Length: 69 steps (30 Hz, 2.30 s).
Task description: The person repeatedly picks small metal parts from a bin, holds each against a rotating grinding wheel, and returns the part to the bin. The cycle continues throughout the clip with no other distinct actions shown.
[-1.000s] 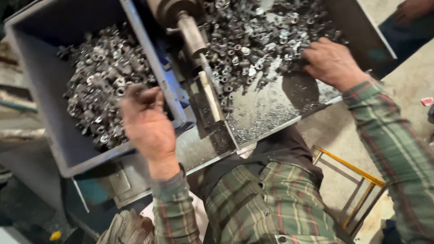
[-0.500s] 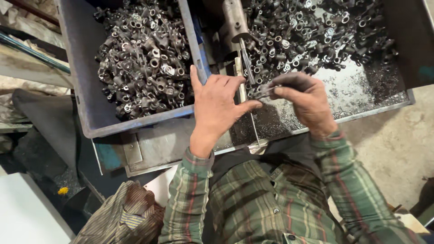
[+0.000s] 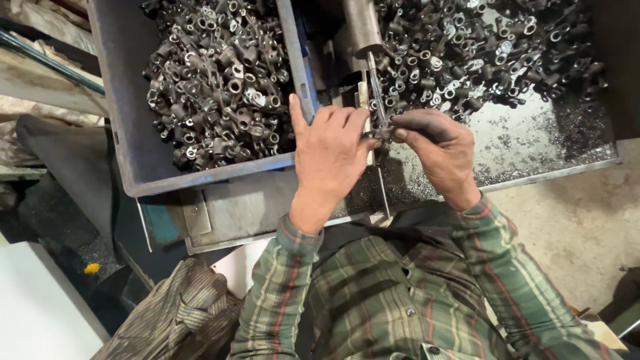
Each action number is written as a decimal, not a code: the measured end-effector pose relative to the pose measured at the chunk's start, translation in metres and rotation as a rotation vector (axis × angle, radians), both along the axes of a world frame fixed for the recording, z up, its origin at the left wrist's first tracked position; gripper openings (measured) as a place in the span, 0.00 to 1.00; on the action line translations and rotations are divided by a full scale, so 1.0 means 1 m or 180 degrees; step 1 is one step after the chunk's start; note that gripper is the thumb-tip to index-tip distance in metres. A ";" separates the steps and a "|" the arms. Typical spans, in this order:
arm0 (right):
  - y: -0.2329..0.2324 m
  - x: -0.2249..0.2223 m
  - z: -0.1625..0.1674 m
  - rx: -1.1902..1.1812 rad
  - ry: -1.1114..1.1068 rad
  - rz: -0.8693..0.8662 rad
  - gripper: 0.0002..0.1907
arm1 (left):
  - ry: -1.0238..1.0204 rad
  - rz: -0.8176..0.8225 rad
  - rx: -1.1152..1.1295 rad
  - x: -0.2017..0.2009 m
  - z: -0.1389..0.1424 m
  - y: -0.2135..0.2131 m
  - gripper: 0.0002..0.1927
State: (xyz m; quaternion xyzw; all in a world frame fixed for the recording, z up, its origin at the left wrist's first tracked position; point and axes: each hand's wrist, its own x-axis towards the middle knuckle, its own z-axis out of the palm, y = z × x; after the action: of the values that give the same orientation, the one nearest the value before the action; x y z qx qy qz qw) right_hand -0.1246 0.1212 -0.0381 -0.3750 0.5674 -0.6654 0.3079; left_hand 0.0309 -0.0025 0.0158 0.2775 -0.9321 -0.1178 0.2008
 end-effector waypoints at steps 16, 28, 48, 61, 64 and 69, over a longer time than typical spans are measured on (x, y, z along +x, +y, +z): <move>0.003 -0.009 0.018 0.0420 0.2110 0.0004 0.19 | 0.0276 -0.0043 0.0175 0.000 0.006 -0.006 0.15; -0.010 -0.034 0.009 -0.0057 0.3751 0.0106 0.13 | 0.0165 0.0358 -0.0211 -0.005 -0.002 -0.003 0.14; -0.027 -0.036 -0.021 -0.0231 0.3505 -0.0368 0.12 | -0.0109 0.0464 -0.0607 -0.011 -0.009 -0.001 0.08; -0.014 -0.008 -0.007 -0.0002 0.3006 -0.0684 0.11 | -0.0304 0.0039 -0.0681 -0.004 -0.001 0.001 0.14; -0.016 -0.005 0.001 -0.0052 0.2873 -0.0694 0.11 | -0.0232 0.0031 -0.0692 -0.004 0.001 0.000 0.13; 0.002 -0.001 0.005 0.0157 0.2736 -0.0489 0.11 | -0.0116 -0.0244 -0.0443 0.001 0.003 -0.002 0.09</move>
State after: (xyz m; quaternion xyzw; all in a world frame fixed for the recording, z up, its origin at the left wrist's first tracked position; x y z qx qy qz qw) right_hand -0.1253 0.1229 -0.0335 -0.5671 0.6859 -0.4559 0.0022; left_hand 0.0319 -0.0043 0.0186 0.2291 -0.9515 -0.0552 0.1979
